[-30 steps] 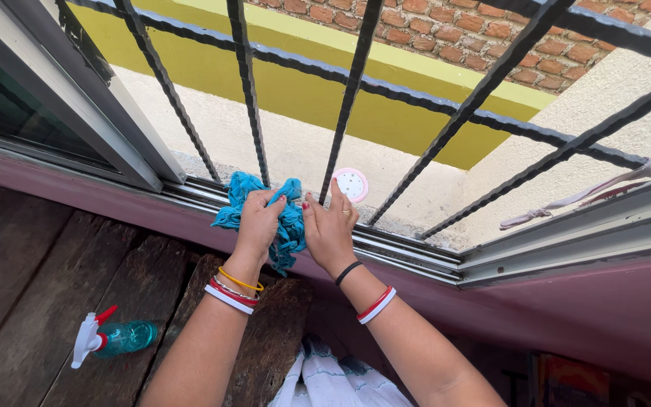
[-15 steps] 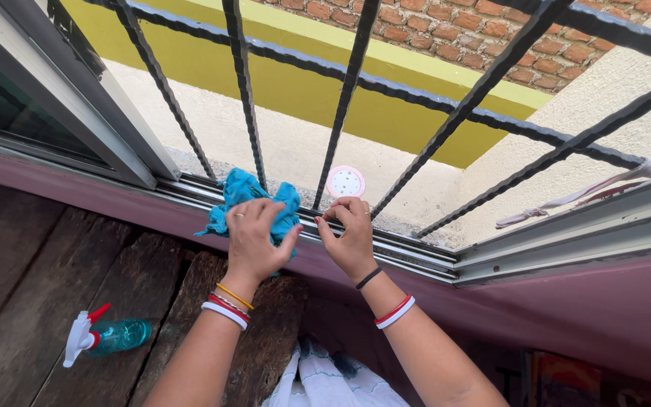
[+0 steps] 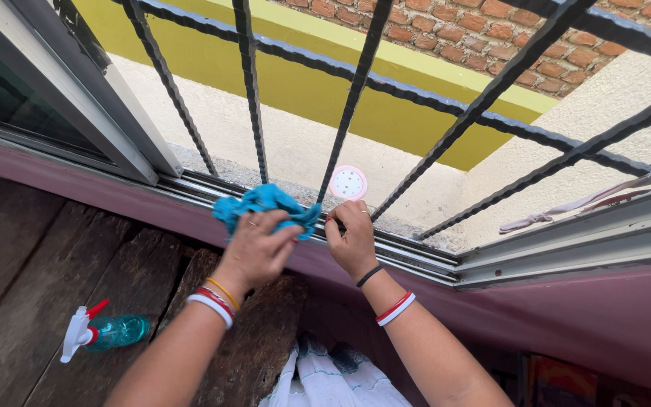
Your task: The person wipes the bottom metal track of a window frame with a blue cloth. They move the cloth back and forth along the track, cleaning the surface and the area around the vertical bars of the security grille.
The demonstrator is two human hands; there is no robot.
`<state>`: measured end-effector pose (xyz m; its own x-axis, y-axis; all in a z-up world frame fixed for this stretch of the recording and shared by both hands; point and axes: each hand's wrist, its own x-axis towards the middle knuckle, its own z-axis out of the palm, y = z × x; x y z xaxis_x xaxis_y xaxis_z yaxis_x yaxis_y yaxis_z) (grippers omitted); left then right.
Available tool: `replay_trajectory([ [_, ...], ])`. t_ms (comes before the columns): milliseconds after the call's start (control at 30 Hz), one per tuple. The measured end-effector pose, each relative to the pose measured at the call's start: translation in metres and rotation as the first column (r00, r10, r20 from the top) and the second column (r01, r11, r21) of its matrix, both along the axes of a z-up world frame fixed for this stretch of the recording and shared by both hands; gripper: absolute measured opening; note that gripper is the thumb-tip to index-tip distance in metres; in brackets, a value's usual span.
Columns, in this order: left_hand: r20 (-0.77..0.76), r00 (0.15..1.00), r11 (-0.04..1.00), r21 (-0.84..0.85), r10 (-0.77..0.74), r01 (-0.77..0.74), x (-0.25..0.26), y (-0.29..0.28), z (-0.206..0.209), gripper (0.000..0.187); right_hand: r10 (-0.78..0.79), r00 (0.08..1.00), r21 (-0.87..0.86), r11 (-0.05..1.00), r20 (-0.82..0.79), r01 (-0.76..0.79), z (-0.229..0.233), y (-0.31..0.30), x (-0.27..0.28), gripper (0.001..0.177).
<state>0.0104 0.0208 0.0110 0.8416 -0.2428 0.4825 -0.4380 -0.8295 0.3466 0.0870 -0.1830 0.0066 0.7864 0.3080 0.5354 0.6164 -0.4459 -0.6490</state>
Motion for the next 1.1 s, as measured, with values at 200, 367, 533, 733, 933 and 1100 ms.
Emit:
replay_trajectory([
  [200,0.04,0.987,0.987,0.04,0.155,-0.156,-0.004,0.008,0.004,0.021,0.035,0.998,-0.014,0.999,-0.055,-0.036,0.002,-0.001,0.002,0.009],
  [367,0.023,0.993,0.984,-0.138,0.118,-0.113,-0.004,-0.04,0.001,0.022,0.102,0.99,0.068,0.993,-0.098,-0.095,0.003,-0.004,0.004,0.014],
  [533,0.033,0.997,0.994,-0.083,0.076,-0.073,-0.002,-0.051,0.002,0.022,0.084,0.989,0.112,0.991,-0.118,-0.071,0.004,-0.004,0.003,0.023],
  [733,0.029,0.987,0.987,0.011,0.159,-0.159,-0.003,0.005,0.004,0.016,0.107,0.991,-0.008,0.994,-0.084,-0.108,0.009,-0.002,-0.002,0.03],
  [933,0.087,0.937,0.941,-0.051,0.337,-0.334,-0.002,0.05,-0.015,0.016,0.104,0.987,-0.021,0.994,-0.12,-0.108,0.011,-0.001,-0.005,0.028],
  [1100,0.109,0.871,0.865,-0.228,0.479,-0.447,0.001,0.059,-0.015,0.022,0.1,0.994,-0.069,0.993,0.039,-0.097,0.014,0.013,-0.007,0.02],
])
